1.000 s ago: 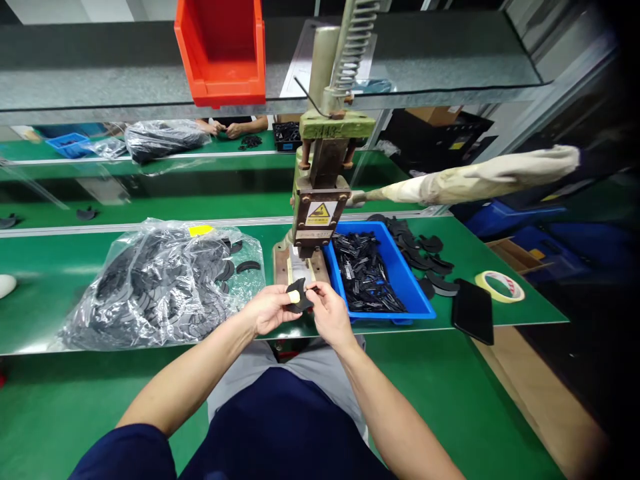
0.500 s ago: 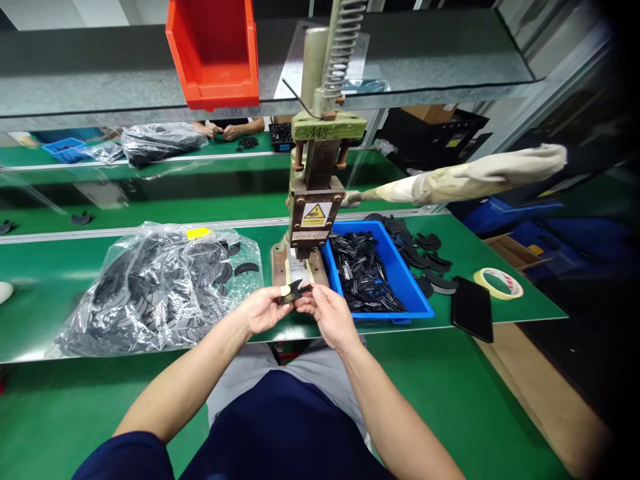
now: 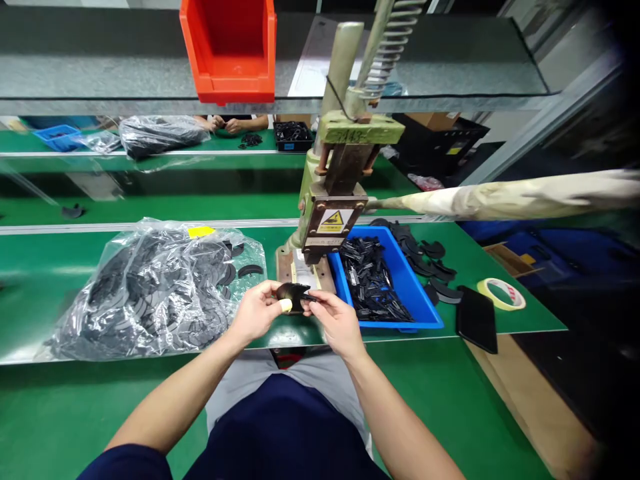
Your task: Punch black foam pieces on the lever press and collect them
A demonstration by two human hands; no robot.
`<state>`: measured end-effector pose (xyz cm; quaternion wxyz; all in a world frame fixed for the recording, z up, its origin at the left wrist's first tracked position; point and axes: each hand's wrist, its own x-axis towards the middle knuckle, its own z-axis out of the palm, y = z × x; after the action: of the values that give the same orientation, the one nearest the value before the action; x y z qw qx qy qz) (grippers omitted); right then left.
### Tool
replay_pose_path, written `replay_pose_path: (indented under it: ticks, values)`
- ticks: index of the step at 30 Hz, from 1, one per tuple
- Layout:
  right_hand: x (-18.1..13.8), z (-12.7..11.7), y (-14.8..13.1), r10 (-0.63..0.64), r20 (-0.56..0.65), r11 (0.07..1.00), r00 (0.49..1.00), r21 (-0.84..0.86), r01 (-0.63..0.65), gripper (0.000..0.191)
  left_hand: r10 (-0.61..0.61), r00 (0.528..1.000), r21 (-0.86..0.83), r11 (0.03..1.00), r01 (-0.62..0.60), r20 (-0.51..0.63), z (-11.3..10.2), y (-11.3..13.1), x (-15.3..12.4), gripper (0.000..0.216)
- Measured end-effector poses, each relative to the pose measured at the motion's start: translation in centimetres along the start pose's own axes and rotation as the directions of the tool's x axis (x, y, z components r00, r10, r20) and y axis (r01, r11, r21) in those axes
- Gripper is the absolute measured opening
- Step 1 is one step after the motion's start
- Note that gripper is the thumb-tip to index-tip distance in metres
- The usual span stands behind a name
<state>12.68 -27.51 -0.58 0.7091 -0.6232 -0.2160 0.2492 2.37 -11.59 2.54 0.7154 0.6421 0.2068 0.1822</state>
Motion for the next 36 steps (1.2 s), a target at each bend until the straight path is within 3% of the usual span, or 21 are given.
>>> replay_pose_path:
  ticks: [7, 14, 21, 28, 32, 36]
  values:
    - [0.5, 0.8, 0.1, 0.046, 0.033, 0.999, 0.998, -0.012, -0.046, 0.043, 0.094, 0.994, 0.17, 0.982, -0.084, -0.054, -1.7, -0.5, -0.1, 0.019]
    - [1.9, 1.2, 0.5, 0.081, 0.063, 0.996, 0.995, -0.035, -0.079, 0.038, 0.27, 0.948, 0.215, 0.928, -0.303, 0.171, -4.2, 0.4, 0.0, 0.009]
    - [3.1, 2.3, 1.2, 0.139, 0.072, 0.99, 0.988, -0.035, -0.137, 0.043, 0.119, 0.979, 0.127, 0.982, -0.141, 0.167, -5.8, 0.3, 0.5, 0.013]
    - [4.4, 3.9, 1.4, 0.181, 0.024, 0.983, 0.983, -0.036, -0.18, 0.05, 0.127, 0.968, 0.191, 0.967, -0.17, 0.217, -7.3, 0.6, 0.9, 0.015]
    - [4.7, 4.3, 1.0, 0.177, -0.039, 0.983, 0.984, -0.041, -0.178, 0.053, 0.161, 0.975, 0.252, 0.948, -0.196, 0.155, -9.1, 1.7, 2.0, 0.011]
    - [4.0, 3.1, 0.8, 0.203, -0.056, 0.976, 0.978, -0.074, -0.207, 0.046, 0.328, 0.942, 0.465, 0.846, -0.26, -0.069, -13.7, 2.7, 8.0, 0.012]
